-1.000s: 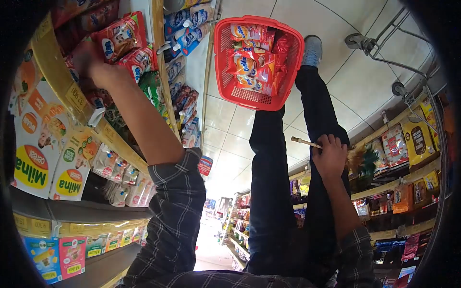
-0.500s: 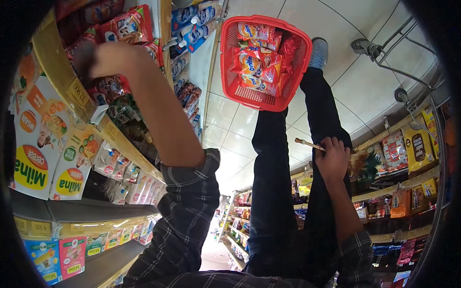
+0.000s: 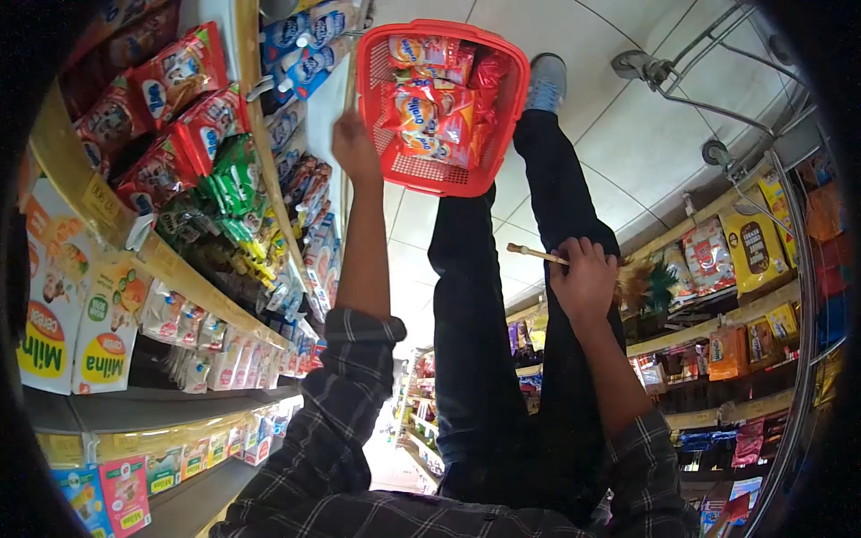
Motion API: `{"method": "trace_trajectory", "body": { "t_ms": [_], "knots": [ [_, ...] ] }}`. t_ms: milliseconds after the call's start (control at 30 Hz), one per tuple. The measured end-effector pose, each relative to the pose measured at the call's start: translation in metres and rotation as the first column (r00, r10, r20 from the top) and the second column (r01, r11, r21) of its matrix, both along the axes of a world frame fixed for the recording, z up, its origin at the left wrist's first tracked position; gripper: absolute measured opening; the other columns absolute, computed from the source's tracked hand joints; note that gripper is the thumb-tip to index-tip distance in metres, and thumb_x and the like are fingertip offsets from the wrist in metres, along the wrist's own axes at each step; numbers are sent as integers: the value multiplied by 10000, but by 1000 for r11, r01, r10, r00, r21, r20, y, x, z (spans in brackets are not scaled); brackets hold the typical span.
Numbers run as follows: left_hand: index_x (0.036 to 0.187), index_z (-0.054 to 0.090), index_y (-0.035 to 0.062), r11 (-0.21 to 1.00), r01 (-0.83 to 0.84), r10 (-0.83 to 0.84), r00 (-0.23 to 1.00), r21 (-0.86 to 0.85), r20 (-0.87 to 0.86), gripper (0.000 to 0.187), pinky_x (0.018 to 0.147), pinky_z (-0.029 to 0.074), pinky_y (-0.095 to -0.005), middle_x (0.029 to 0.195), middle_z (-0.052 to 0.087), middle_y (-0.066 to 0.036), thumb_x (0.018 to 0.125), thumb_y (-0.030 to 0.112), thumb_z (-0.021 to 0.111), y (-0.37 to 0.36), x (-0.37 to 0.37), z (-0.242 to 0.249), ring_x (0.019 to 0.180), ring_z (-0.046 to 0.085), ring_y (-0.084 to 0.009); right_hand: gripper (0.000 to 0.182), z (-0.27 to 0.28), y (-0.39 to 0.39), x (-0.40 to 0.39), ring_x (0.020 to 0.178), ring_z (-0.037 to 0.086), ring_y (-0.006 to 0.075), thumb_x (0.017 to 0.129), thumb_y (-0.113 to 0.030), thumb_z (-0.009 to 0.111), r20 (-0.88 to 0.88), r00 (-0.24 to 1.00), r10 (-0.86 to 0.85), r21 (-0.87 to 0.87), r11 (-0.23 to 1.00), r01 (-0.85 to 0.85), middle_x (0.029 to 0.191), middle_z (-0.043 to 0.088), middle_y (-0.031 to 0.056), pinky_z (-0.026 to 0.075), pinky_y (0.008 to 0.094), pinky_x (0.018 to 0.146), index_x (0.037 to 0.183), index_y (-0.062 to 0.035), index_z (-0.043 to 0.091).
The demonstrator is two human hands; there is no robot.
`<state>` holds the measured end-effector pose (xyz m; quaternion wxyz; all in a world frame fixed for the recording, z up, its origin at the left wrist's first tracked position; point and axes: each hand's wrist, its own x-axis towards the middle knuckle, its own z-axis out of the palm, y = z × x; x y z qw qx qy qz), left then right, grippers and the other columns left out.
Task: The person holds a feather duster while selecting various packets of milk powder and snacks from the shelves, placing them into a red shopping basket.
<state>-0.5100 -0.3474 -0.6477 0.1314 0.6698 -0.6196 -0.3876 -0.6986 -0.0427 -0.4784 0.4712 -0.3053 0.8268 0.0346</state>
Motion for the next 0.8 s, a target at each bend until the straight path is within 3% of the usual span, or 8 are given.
{"method": "trace_trajectory", "body": {
  "t_ms": [100,167,267,333,400,500,700,800],
  "knots": [
    [1021,644,35,835,73,-146,985,545,90,279,775,485,-319,894,644,-42,899,287,656,46,74,-52,831,606,-184,129,-1,3,1,819,573,260,810,-235,676,3,1000,-4,-18,1000,4,832,603,44,395,424,725,836,-120,624],
    [1063,637,66,473,-81,-72,989,877,130,360,803,480,-344,933,632,-32,881,373,682,63,91,-71,870,600,-178,129,-2,5,2,816,572,262,811,-233,677,4,1000,5,-22,1000,-5,825,601,45,393,425,722,835,-119,623],
    [1091,592,57,587,-278,308,945,761,108,364,734,477,-280,917,638,-31,878,335,693,88,57,-83,795,604,-162,128,-3,7,-2,830,572,269,813,-231,676,-7,1000,29,-24,999,-29,820,598,50,395,423,726,829,-116,622],
    [1289,456,133,437,-385,533,839,813,111,560,839,460,-415,1190,557,-49,845,352,719,97,29,-91,1037,538,-193,130,-4,7,-5,838,571,273,817,-230,673,19,1000,20,-18,1000,-19,822,599,51,397,425,733,829,-112,621],
    [1159,535,129,400,-530,689,712,748,136,448,854,486,-401,1059,599,-45,828,358,731,116,7,-110,988,583,-202,128,-6,9,-7,838,571,273,825,-230,666,40,999,-25,-49,998,27,821,600,55,398,429,737,832,-109,622],
    [1139,554,172,386,-562,784,618,731,62,398,658,522,-344,971,625,-3,826,347,728,141,3,-140,839,612,-156,134,-6,13,-15,844,573,275,836,-238,654,38,998,-50,-62,997,52,821,603,58,398,431,738,825,-111,615],
    [1161,523,46,237,-613,875,471,754,108,580,722,515,-398,1111,592,-123,753,372,774,117,-2,-110,943,599,-260,157,-3,6,-18,820,576,275,847,-255,645,16,1000,-7,-43,999,7,800,608,47,397,425,722,795,-112,606],
    [1062,541,-10,718,-691,652,710,86,266,532,752,505,-391,970,621,-151,744,335,792,98,0,-133,862,615,-273,161,-7,12,-10,815,578,271,850,-261,645,0,1000,0,-36,999,0,806,617,45,397,422,718,795,-114,610]
  ]
}}
